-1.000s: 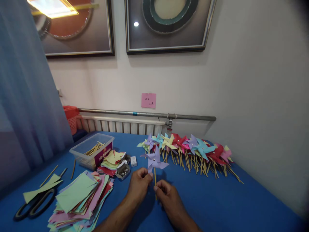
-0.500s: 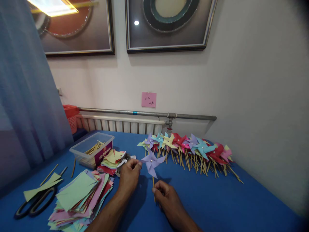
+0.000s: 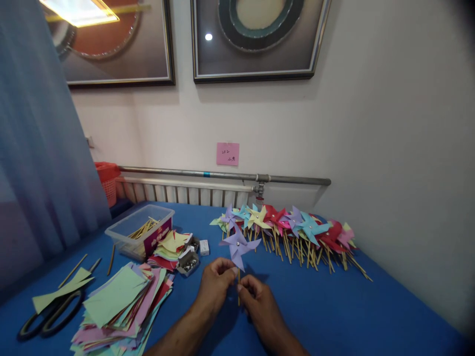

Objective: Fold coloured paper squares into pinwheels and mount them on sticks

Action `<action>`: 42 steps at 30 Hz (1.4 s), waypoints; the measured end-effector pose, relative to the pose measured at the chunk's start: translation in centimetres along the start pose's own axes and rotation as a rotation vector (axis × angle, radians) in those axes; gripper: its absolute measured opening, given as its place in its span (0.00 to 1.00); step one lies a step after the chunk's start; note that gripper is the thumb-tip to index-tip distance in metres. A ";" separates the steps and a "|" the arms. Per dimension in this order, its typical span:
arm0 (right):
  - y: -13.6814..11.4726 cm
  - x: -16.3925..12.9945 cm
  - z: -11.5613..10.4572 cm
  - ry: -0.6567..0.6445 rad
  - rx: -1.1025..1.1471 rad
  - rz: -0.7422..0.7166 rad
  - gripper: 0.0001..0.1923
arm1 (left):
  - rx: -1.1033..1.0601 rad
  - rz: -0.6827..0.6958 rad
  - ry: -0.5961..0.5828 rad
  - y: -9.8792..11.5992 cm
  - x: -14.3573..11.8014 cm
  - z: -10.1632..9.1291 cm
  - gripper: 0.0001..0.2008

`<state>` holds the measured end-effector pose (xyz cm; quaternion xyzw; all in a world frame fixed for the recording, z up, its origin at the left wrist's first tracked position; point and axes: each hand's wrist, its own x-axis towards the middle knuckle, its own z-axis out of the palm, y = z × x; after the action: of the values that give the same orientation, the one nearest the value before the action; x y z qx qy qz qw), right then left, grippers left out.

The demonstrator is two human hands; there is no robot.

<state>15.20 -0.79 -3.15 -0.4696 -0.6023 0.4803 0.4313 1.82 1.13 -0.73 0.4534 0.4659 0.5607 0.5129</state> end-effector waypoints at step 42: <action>-0.5 -0.1 0.1 0.053 -0.008 0.041 0.15 | 0.034 0.058 0.224 1.0 0.4 -1.0 0.17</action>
<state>15.00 -0.95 -2.71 -0.4962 -0.5828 0.4739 0.4352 0.63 1.40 0.06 0.4097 0.5163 0.6146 0.4333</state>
